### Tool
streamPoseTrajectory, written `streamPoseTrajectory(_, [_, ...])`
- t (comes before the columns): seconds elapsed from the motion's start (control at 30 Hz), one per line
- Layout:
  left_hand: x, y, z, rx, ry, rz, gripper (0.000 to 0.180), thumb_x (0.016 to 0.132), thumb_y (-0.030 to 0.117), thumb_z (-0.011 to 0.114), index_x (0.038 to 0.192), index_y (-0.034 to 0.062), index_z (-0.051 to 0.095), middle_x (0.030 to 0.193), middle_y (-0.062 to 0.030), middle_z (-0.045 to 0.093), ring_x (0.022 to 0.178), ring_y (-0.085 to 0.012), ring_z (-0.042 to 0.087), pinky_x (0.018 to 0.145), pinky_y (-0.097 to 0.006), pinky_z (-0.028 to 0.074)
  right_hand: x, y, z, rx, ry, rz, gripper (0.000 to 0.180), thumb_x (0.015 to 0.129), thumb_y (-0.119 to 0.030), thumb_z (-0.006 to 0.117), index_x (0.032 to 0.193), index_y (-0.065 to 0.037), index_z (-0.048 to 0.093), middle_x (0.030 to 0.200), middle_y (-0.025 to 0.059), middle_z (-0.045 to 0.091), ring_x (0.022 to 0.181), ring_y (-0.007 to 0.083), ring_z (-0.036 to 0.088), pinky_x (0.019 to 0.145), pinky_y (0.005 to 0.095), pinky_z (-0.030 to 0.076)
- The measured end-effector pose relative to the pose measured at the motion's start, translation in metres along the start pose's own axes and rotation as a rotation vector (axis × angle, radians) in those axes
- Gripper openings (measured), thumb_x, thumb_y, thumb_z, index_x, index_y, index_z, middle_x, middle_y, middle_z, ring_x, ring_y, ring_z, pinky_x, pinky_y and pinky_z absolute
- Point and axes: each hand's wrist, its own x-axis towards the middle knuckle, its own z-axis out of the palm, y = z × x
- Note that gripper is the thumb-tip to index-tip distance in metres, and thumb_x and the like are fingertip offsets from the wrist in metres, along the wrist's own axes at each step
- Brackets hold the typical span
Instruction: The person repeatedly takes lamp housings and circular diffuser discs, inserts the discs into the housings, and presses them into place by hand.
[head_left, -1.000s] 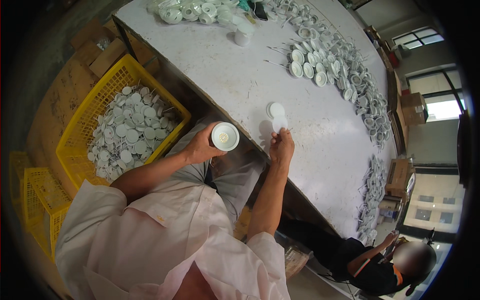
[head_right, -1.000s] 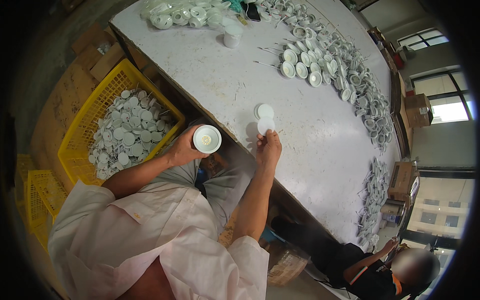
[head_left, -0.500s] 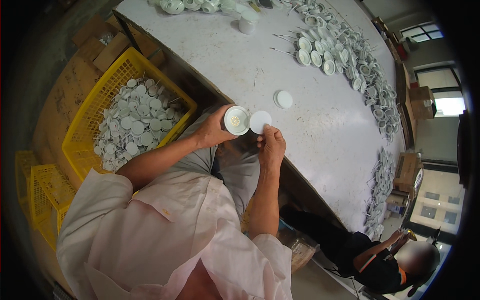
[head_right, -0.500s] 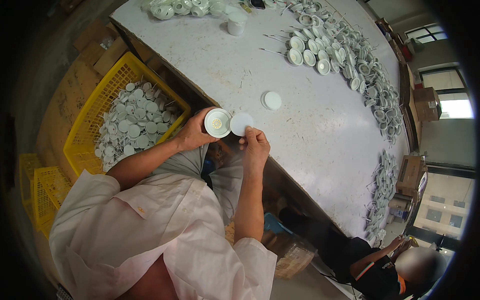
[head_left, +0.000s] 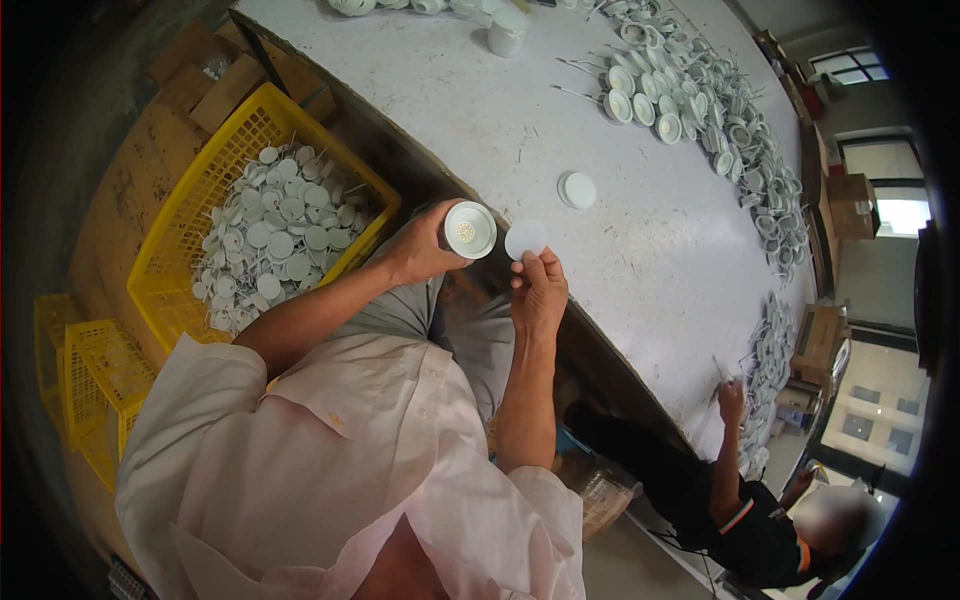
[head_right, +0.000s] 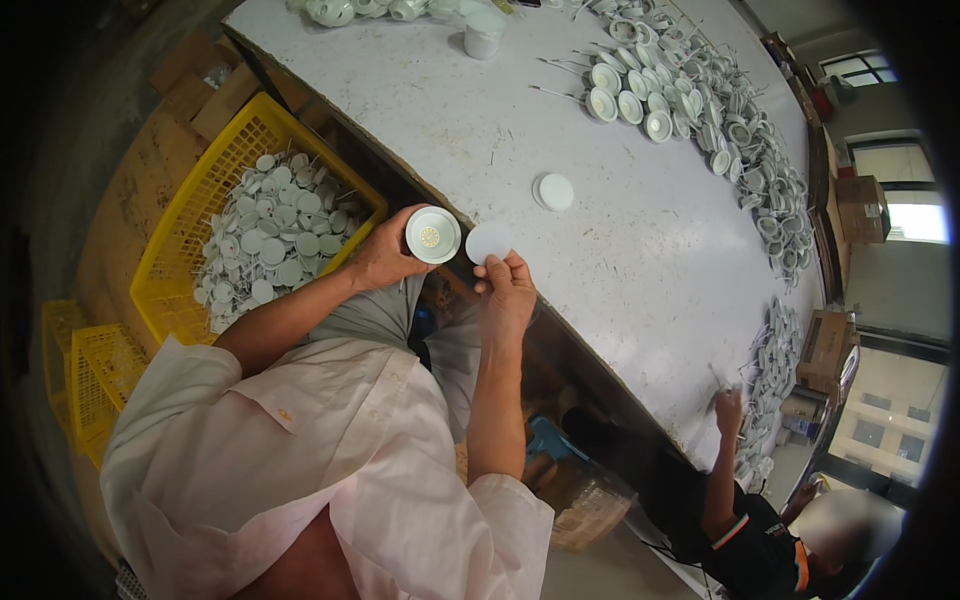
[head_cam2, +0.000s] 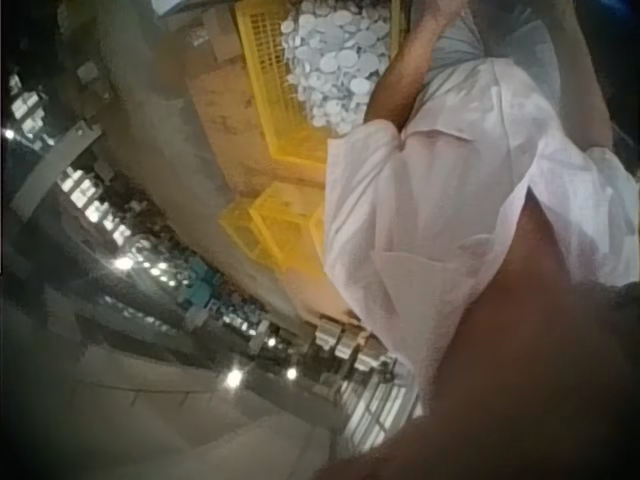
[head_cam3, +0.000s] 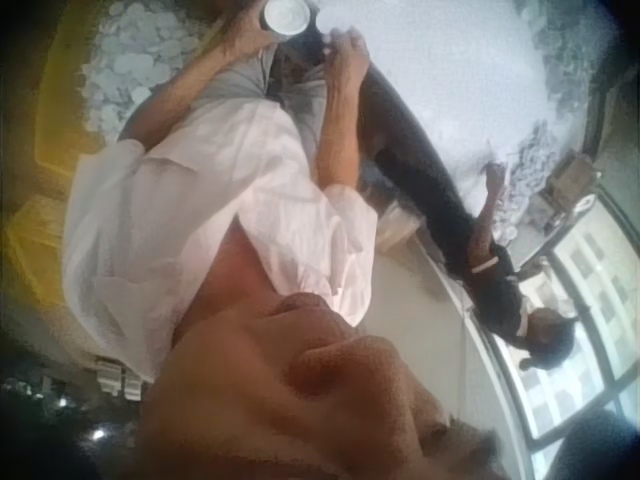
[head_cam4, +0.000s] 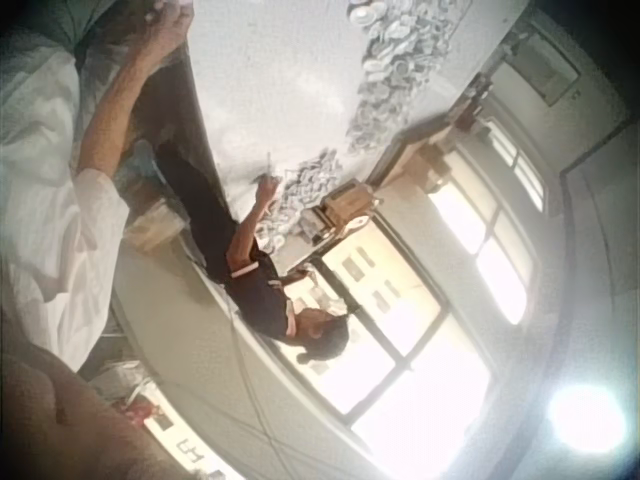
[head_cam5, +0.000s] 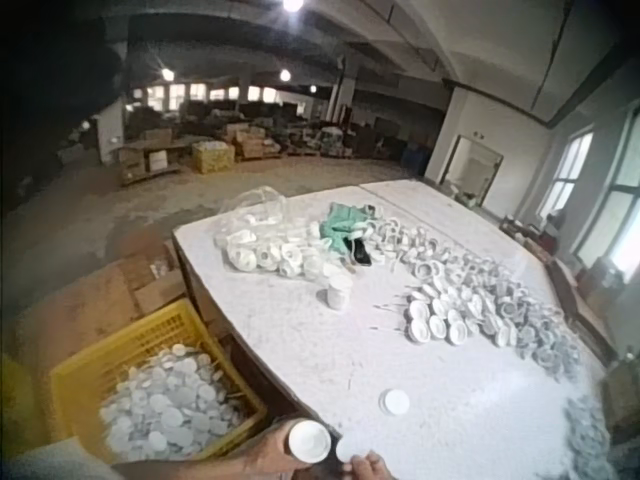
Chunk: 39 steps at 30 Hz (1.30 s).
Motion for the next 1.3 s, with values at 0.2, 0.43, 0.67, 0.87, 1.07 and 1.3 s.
streamPoseTrajectory(0.2, [-0.001,0.0,0.001,-0.008,-0.039,-0.017,0.073,0.073,0.0,0.073,0.135,0.0014,0.035,0.122,-0.0078,0.052,0.113,-0.0154,0.053,0.094,-0.03,0.047,-0.006,-0.002,0.002,-0.141,0.072,-0.136,0.015,0.085,-0.004,0.064,0.1,-0.002,0.061,0.083,0.0063,0.066,0.067,0.0105,0.06,0.053,0.0215,0.047])
streamPoseTrajectory(0.43, [-0.003,-0.001,0.005,-0.374,-0.142,0.004,0.07,0.071,0.007,0.072,0.132,-0.001,0.038,0.119,-0.0116,0.055,0.112,-0.0182,0.053,0.093,-0.031,0.045,-0.018,0.002,0.008,-1.225,-0.098,-1.248,0.027,0.073,0.001,0.068,0.099,-0.007,0.068,0.093,0.0095,0.067,0.072,0.0218,0.063,0.066,0.0312,0.053])
streamPoseTrajectory(0.67, [-0.006,0.005,0.005,-0.2,-0.107,0.036,0.057,0.088,0.026,0.062,0.132,-0.0005,0.038,0.109,-0.0093,0.057,0.08,-0.009,0.056,0.06,-0.02,0.048,-0.023,0.01,0.008,-1.342,-0.292,-1.283,0.047,0.062,-0.002,0.068,0.109,-0.009,0.063,0.111,0.0073,0.062,0.086,0.0251,0.061,0.072,0.0327,0.052])
streamPoseTrajectory(0.87, [-0.006,0.004,0.008,-0.088,-0.055,0.044,0.046,0.09,0.021,0.058,0.129,0.0009,0.043,0.106,-0.0093,0.059,0.081,-0.0094,0.057,0.059,-0.021,0.049,-0.027,0.008,0.013,-1.31,-0.309,-1.263,0.048,0.062,-0.004,0.07,0.109,-0.009,0.064,0.111,0.007,0.062,0.083,0.0246,0.06,0.071,0.0325,0.052])
streamPoseTrajectory(1.07, [-0.005,0.005,0.014,-0.01,0.004,-0.001,0.045,0.085,0.015,0.053,0.125,-0.0032,0.045,0.106,-0.0195,0.062,0.099,-0.0226,0.061,0.084,-0.033,0.05,-0.02,0.019,0.005,-1.301,-0.281,-1.356,0.048,0.064,-0.004,0.07,0.111,-0.008,0.063,0.115,0.0071,0.062,0.074,0.021,0.059,0.065,0.0303,0.051])
streamPoseTrajectory(1.3, [-0.004,0.001,0.02,-0.021,-0.061,0.063,0.041,0.09,0.013,0.05,0.127,-0.0014,0.044,0.111,-0.0138,0.059,0.103,-0.0181,0.057,0.089,-0.031,0.047,-0.027,0.028,-0.003,-1.334,-0.258,-1.28,0.046,0.068,-0.002,0.069,0.113,-0.009,0.063,0.115,0.0072,0.063,0.062,0.0182,0.057,0.055,0.0276,0.047])
